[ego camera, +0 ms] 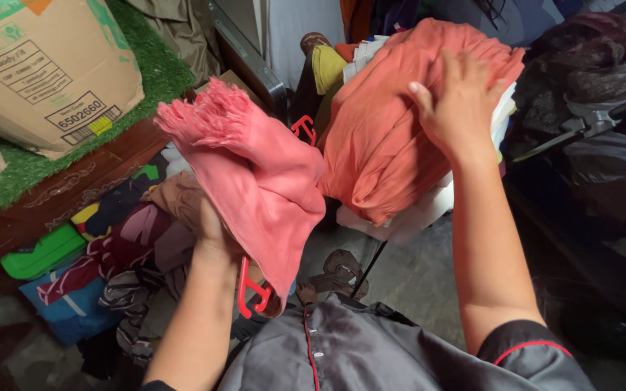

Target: Hanging various pieces of clothing on plastic hangers and placing them inside a wooden wardrobe.

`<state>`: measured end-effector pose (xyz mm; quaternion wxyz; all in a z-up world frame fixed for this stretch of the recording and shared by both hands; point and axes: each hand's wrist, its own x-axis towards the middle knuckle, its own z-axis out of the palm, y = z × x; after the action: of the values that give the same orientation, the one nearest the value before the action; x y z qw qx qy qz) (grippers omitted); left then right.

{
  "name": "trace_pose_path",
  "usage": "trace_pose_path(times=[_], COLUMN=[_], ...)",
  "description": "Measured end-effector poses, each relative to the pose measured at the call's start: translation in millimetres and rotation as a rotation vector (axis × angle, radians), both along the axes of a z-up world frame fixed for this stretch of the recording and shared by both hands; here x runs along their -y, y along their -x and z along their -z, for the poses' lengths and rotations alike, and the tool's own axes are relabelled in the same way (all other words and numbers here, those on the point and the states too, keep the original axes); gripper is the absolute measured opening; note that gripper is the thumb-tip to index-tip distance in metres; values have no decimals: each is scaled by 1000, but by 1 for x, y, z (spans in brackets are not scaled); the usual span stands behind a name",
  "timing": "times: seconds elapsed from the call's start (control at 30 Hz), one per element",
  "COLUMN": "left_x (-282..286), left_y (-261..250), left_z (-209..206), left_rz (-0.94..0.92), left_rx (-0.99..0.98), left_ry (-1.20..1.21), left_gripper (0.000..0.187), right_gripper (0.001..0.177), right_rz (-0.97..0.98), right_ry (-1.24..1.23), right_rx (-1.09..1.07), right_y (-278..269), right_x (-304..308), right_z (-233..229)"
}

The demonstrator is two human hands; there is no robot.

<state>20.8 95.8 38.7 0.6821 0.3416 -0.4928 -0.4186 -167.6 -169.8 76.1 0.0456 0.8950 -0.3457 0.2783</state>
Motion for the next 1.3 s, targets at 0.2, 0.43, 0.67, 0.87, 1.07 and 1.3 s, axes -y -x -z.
trace_pose_path(times=[0.2,0.43,0.67,0.87,1.07,1.3], left_x=[-17,-40,-49,-90,-96,-109], left_y=[5,17,43,22,35,18], left_z=[-10,-30,-53,-40,-58,-50], left_rz=[-23,-62,343,445,388,215], left_rx=[-30,-61,-215,-326,-561,-710], left_ry=[-17,-28,-360,-254,-498,-164], left_gripper=[52,52,34,27,28,20], right_gripper=[32,26,31,36,41,46], right_rz=[-286,-687,-824,-922,-997,-1071], right_ry=[-25,-717,-644,-563,-477,-392], right_rx=[453,472,309,178,41,-108], right_y=[1,-39,-91,-140,-178,-77], right_x=[-129,-211,-225,-225,-211,-212], right_z=[-15,70,112,127,131,10])
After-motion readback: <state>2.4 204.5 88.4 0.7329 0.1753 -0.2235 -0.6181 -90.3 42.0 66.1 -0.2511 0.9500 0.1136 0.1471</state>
